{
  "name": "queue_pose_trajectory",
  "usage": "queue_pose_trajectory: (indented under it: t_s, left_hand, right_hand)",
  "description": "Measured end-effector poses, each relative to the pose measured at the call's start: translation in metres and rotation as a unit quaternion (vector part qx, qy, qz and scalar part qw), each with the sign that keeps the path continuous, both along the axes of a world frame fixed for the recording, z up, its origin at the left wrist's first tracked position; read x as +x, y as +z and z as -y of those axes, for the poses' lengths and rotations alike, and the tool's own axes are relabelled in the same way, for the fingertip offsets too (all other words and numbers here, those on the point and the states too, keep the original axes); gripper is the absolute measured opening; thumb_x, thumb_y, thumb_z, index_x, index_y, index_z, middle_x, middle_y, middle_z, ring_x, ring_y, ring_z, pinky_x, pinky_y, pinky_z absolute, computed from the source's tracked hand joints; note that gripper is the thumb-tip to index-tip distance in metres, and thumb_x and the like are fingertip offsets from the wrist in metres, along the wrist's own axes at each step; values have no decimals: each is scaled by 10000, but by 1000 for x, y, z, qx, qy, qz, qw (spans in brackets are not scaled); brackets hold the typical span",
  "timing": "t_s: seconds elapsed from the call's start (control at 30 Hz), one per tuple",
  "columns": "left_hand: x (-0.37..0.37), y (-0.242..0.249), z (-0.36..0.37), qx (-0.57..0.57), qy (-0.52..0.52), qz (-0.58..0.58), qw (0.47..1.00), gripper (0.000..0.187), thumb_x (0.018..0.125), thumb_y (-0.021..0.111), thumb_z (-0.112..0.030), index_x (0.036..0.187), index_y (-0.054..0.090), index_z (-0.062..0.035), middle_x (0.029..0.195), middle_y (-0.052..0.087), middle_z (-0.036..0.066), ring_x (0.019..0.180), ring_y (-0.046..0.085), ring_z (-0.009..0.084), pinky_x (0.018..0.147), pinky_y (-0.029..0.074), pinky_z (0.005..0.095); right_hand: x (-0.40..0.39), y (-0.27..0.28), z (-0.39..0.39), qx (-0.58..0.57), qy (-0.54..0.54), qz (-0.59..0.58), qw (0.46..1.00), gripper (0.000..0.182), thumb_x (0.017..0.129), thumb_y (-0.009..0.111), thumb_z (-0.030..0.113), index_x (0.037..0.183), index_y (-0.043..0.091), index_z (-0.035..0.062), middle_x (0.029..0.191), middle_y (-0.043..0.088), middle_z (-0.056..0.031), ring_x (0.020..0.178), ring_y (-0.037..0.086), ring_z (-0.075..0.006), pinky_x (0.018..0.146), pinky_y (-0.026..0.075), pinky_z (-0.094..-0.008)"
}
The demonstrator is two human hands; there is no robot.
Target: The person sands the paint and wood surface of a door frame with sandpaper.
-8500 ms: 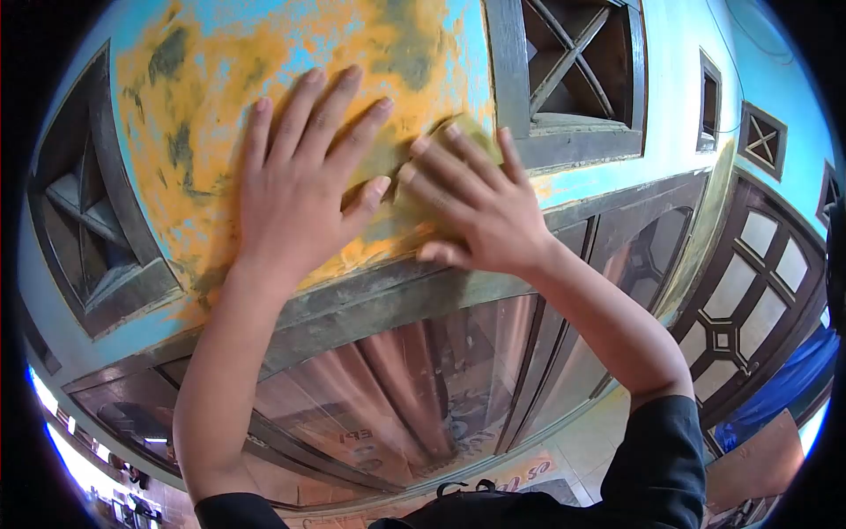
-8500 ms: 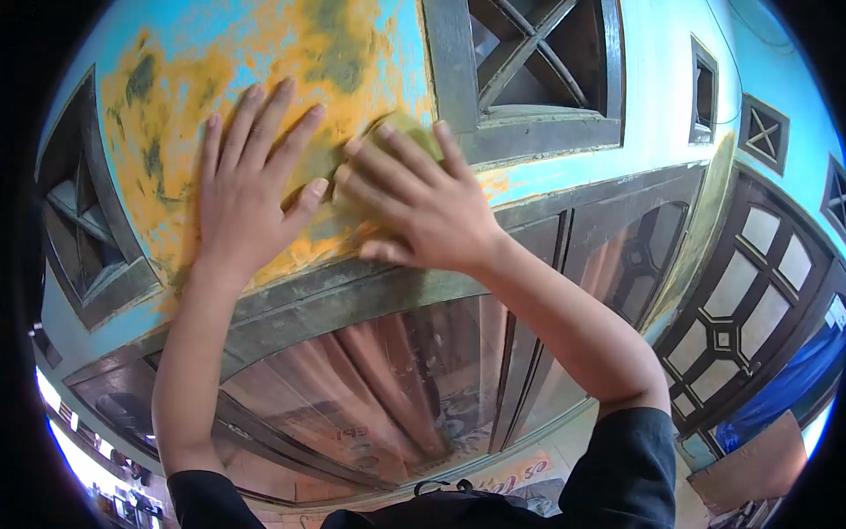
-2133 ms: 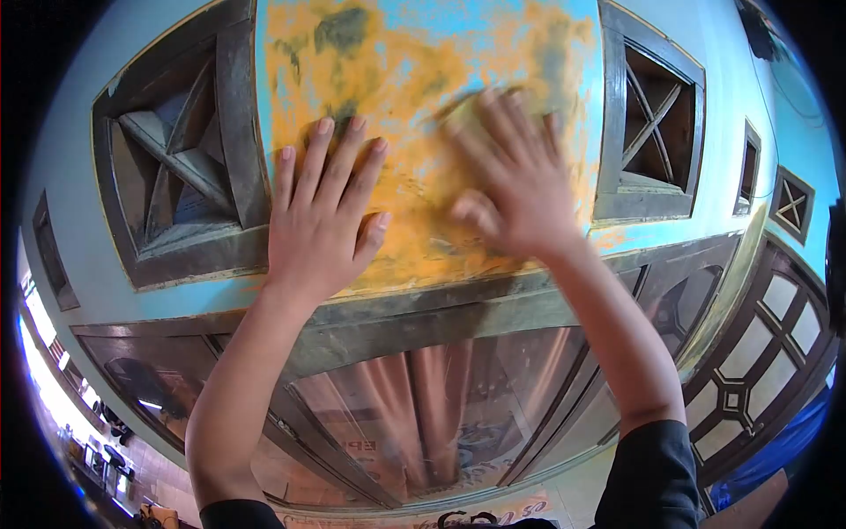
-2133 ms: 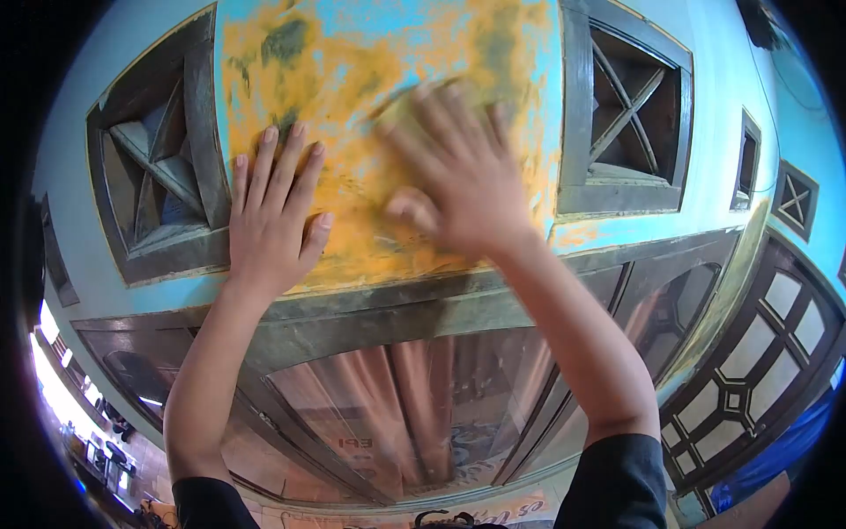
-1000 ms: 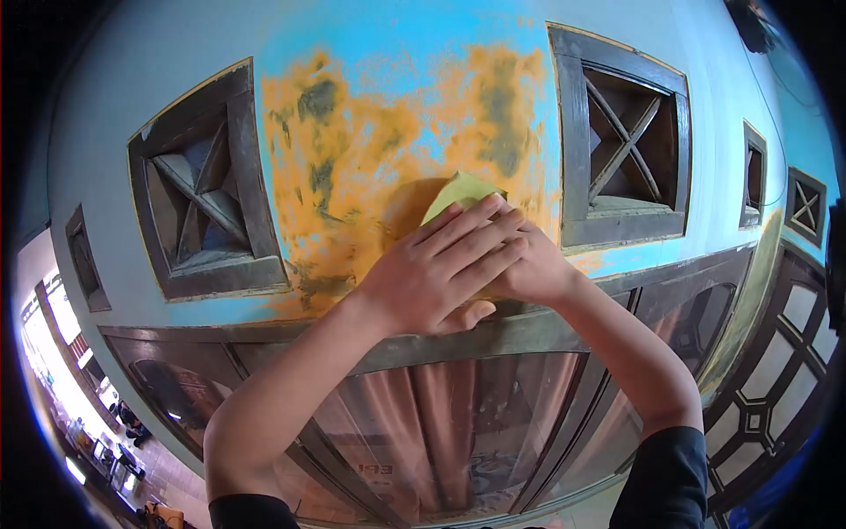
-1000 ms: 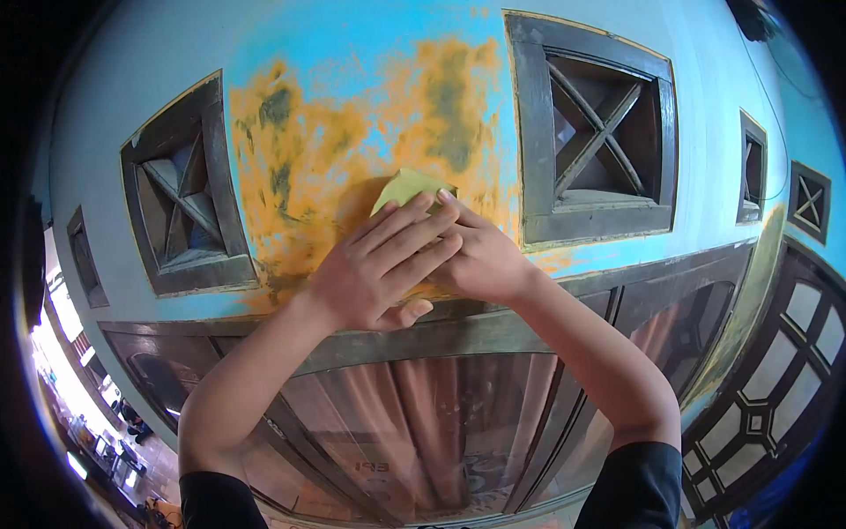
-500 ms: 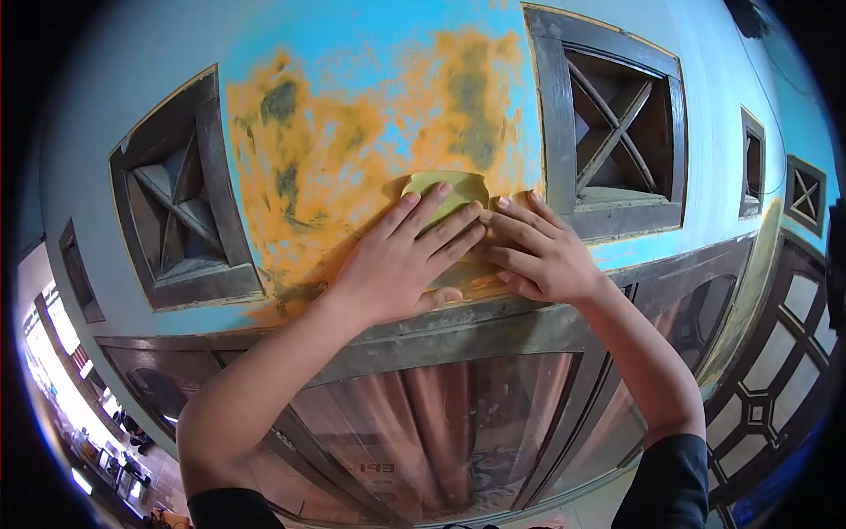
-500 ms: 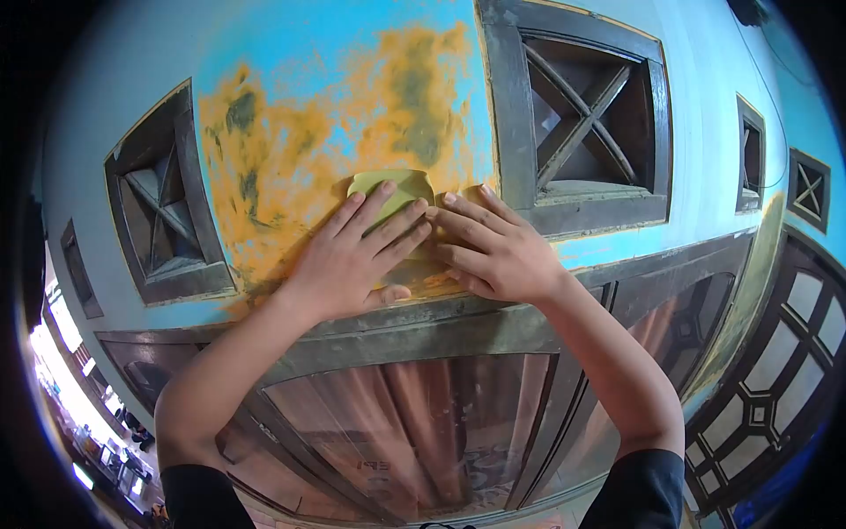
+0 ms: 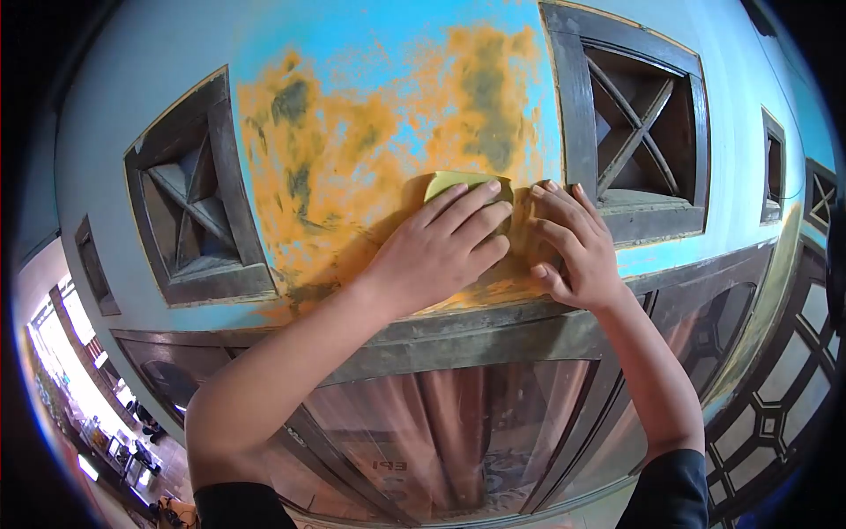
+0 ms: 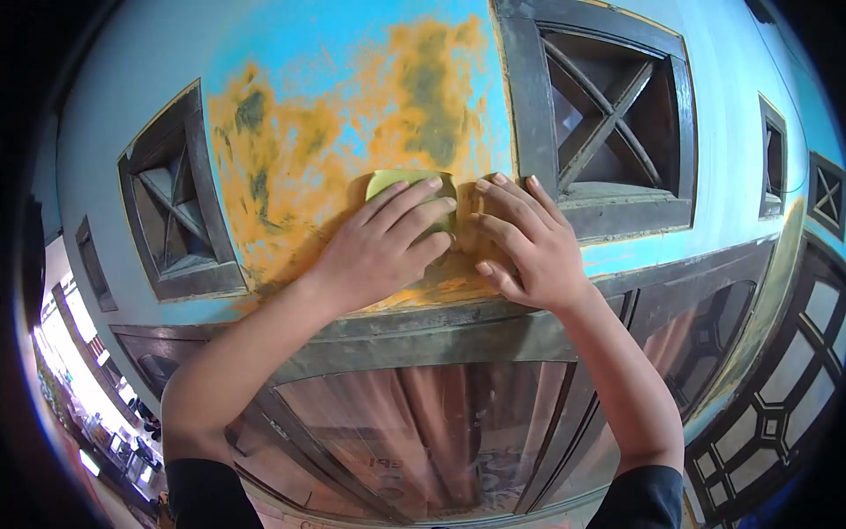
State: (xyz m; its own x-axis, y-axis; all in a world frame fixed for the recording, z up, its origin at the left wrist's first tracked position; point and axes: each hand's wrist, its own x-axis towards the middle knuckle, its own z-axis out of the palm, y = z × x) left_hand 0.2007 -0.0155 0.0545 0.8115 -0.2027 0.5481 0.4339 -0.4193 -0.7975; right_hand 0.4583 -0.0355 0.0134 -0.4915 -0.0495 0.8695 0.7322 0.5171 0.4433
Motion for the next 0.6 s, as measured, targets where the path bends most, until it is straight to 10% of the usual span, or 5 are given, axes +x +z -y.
queue_pose_trajectory:
  t_s: [0.23,0.47,0.6]
  left_hand:
    - [-17,13,-17,8,43,-72,996,370,945,617,-358,1293,612,-231,1600,409,-16,1471,380,269,1206,309,479]
    - [-72,108,-10,69,163,202,963,633,982,548,-533,1560,405,-321,1668,302,11,1549,224,305,1257,170,542]
    - [-40,17,-5,-34,176,25,983,789,931,348,-800,1569,384,-336,1675,284,0,1552,207,325,1248,140,580]
  right_hand:
    - [-1,-1,-1,-1,-14,-4,1000,455,936,628,481,1222,642,128,1398,600,-154,1376,519,-353,1174,339,-532]
    - [-1,0,-2,13,-26,-20,999,452,914,642,478,1215,655,141,1413,594,-140,1366,528,-343,1163,349,-528]
    - [-4,-1,-1,19,-44,-23,999,442,893,662,460,1218,660,160,1421,585,-128,1367,519,-337,1164,341,-537]
